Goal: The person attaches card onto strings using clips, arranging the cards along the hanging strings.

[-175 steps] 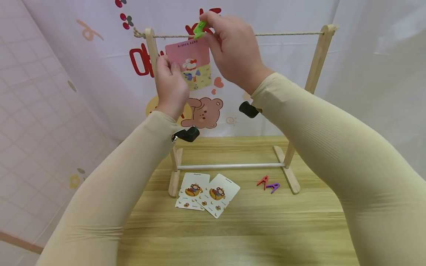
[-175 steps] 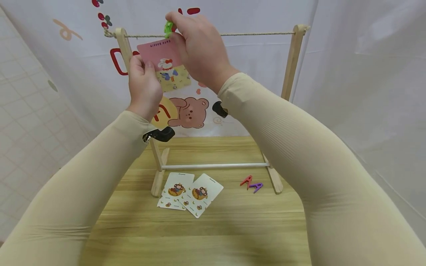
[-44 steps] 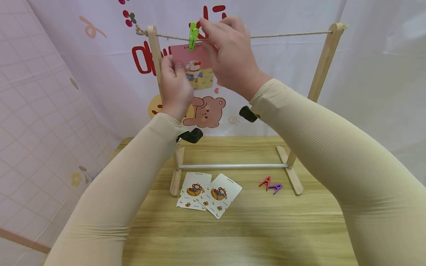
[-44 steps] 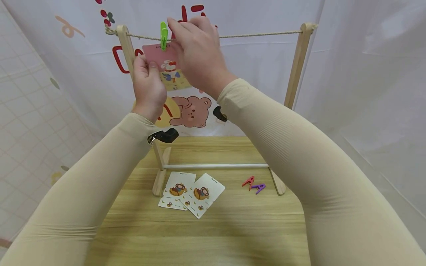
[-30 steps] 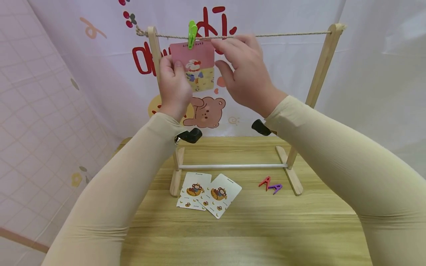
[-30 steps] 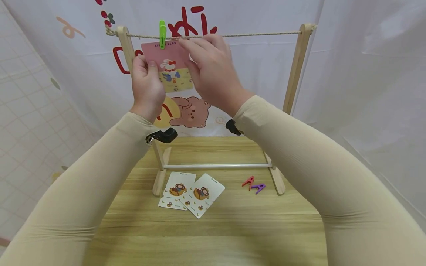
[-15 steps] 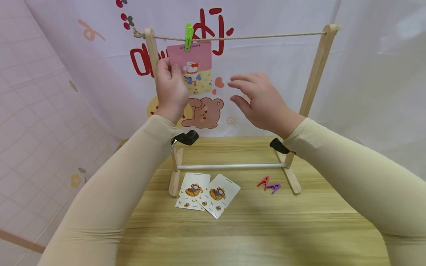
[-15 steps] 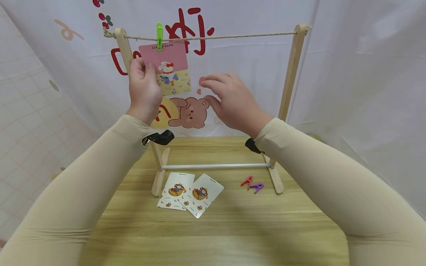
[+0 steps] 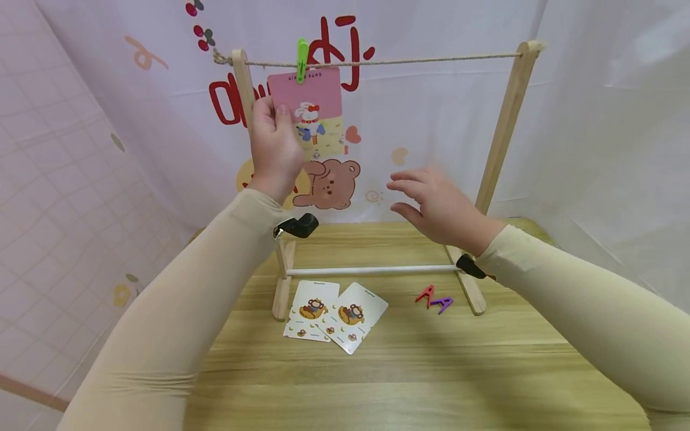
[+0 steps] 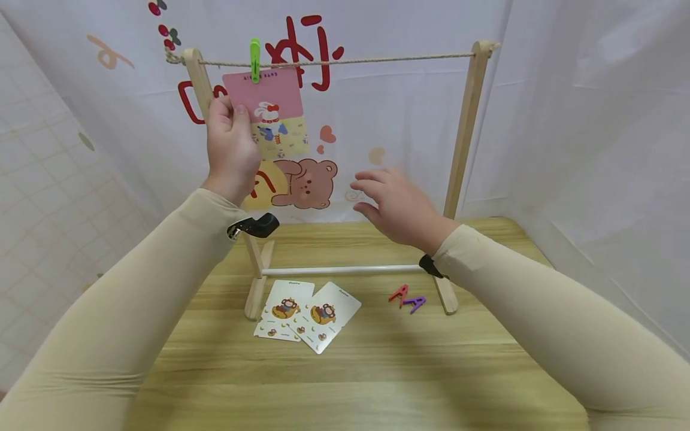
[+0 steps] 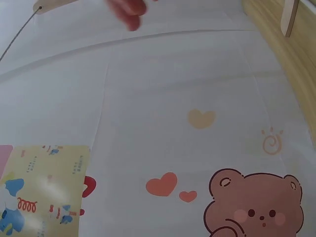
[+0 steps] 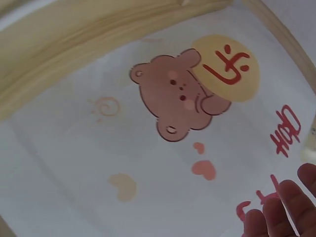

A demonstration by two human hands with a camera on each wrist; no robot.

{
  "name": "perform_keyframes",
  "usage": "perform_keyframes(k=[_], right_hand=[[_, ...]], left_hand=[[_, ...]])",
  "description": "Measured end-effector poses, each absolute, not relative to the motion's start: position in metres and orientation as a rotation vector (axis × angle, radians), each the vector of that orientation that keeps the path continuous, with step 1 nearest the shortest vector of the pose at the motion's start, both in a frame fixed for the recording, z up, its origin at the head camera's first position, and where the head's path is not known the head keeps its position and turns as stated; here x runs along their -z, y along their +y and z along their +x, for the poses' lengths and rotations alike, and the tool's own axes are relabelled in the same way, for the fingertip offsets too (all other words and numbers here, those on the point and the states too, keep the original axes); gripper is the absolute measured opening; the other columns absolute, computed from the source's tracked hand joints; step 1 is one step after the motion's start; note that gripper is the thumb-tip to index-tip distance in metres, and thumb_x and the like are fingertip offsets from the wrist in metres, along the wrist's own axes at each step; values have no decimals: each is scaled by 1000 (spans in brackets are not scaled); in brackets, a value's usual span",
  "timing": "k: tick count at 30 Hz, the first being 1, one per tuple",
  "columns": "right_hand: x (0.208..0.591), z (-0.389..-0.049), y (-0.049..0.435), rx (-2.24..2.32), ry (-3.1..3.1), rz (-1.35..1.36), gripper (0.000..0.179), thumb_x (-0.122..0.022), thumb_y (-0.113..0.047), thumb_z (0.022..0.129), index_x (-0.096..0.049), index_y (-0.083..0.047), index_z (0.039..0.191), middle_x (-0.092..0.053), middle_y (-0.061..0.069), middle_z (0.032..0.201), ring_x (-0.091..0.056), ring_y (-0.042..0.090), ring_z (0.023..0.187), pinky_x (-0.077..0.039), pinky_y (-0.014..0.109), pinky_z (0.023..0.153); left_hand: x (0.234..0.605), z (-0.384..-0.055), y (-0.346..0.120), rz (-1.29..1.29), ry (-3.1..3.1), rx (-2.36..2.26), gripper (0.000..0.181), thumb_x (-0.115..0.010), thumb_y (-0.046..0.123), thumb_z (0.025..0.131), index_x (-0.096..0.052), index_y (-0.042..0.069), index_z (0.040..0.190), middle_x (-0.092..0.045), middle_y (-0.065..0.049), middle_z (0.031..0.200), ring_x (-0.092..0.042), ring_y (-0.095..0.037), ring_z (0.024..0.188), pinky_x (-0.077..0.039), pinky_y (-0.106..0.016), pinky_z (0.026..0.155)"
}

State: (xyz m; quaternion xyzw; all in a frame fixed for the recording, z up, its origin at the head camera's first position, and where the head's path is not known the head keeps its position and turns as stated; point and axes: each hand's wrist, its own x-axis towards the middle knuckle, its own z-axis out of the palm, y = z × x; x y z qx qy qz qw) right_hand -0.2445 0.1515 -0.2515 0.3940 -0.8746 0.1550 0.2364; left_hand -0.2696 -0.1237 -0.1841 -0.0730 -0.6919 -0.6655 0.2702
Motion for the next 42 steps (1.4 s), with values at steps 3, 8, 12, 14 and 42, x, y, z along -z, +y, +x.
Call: perform_keyframes(k=[3,8,12,14,42], right_hand=[[262,-242,159,-411,-2459,1082,36,-75,-12,97,-70,3,129,-65,24,140,-59,45,127,-47,55,106],[278,-239,170,-405,-2545,1063,36,-74,-13,99,-68,2,131,-64,23,142,-58,44,128,-48,56,108],[289,-238,177,-402,-2589,1054,38,-74,-14,99,-67,2,133,-63,22,143,-58,44,130,-47,57,111],[294,-237,180,-402,-2618,1043,40,-74,-16,99,-67,2,134,-63,21,144,-57,44,131,-46,57,112],[357,-232,211,-343,-2810,1018,41,-72,-20,101,-65,0,136,-64,20,142,-58,45,133,-48,58,110]], left_hand=[[186,-268,-124,-207,-1874,1790,22,-39,29,115,-45,13,129,-52,3,122,-57,-11,118,-52,-27,104],[191,-266,-125,-218,-1896,1805,30,-39,29,115,-43,13,140,-52,1,127,-57,-11,119,-52,-26,104],[200,-263,-128,-243,-1927,1806,35,-39,30,115,-40,13,146,-52,-1,132,-57,-12,120,-51,-23,105],[206,-262,-130,-260,-1944,1815,35,-38,30,115,-39,13,146,-52,-2,134,-56,-11,124,-50,-23,108],[328,-240,-128,-467,-2709,1331,58,-57,39,109,-40,9,155,-48,-10,151,-46,-32,143,-40,-50,120]])
